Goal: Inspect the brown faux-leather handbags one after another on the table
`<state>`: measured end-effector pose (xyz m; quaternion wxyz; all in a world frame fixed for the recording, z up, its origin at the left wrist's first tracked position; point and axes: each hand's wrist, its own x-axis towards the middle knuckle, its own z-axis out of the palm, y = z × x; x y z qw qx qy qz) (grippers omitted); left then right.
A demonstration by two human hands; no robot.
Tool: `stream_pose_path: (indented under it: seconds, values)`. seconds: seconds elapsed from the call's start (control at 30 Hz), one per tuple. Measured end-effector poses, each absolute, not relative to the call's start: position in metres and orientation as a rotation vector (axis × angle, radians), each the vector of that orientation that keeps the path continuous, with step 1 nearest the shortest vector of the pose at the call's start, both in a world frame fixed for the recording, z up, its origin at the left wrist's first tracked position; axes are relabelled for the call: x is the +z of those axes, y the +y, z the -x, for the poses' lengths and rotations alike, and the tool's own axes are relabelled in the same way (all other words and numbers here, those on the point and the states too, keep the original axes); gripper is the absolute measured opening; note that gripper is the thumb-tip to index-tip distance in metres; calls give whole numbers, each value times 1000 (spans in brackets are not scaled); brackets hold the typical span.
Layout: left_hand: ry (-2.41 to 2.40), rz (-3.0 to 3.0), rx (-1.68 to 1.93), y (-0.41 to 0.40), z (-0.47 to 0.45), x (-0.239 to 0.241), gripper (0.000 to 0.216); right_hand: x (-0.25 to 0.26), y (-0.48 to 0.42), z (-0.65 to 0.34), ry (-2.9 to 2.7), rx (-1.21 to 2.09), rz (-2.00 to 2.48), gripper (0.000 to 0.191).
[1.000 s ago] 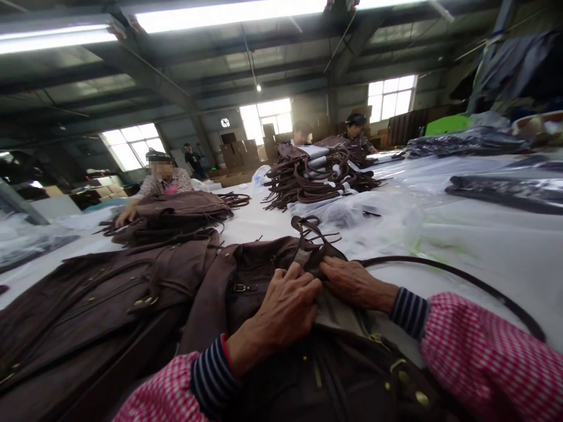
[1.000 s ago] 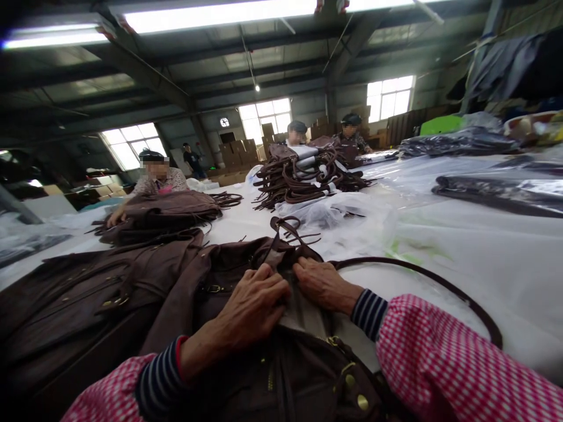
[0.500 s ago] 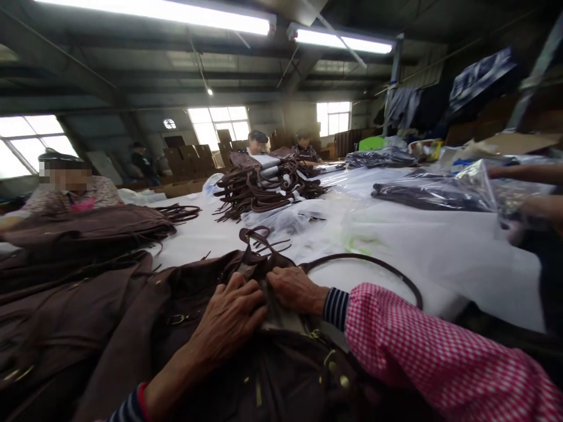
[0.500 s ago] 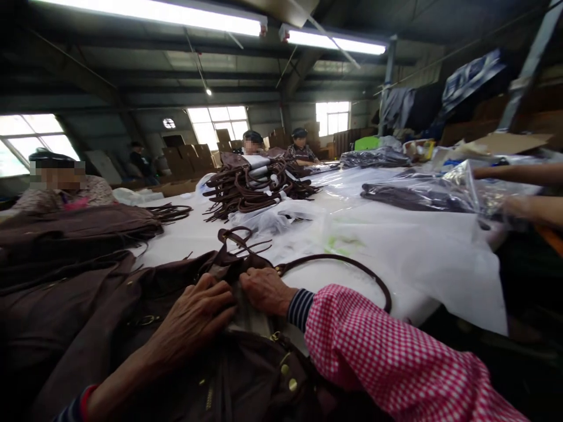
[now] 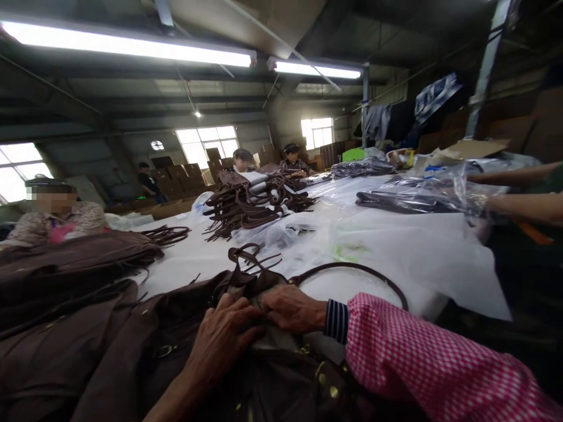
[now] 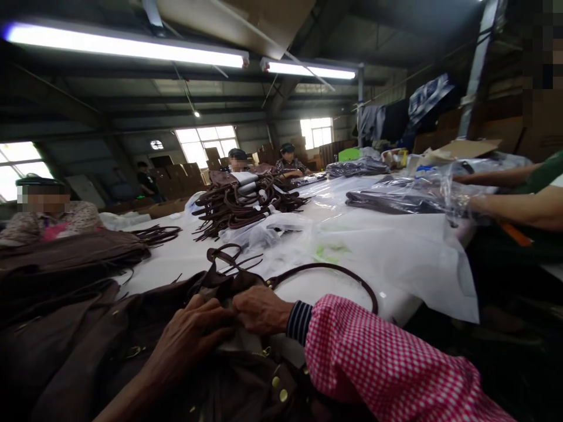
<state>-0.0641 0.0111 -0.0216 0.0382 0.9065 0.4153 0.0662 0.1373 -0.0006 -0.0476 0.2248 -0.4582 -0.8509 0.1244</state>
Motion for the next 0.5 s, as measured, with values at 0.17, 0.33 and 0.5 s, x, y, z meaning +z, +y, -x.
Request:
stream_pose_path:
  seconds: [0.17, 0.33, 0.5]
  values:
    - [1320, -2732, 210, 21, 52, -21, 15, -57, 6, -140, -2117, 561, 1204, 8]
    - [1292, -2687, 261, 26, 50, -25, 23, -57, 4, -143, -2038, 725, 1168, 14]
    - [1195, -2792, 295, 25, 52, -30, 16, -34, -30, -179, -2122, 484, 1112, 17]
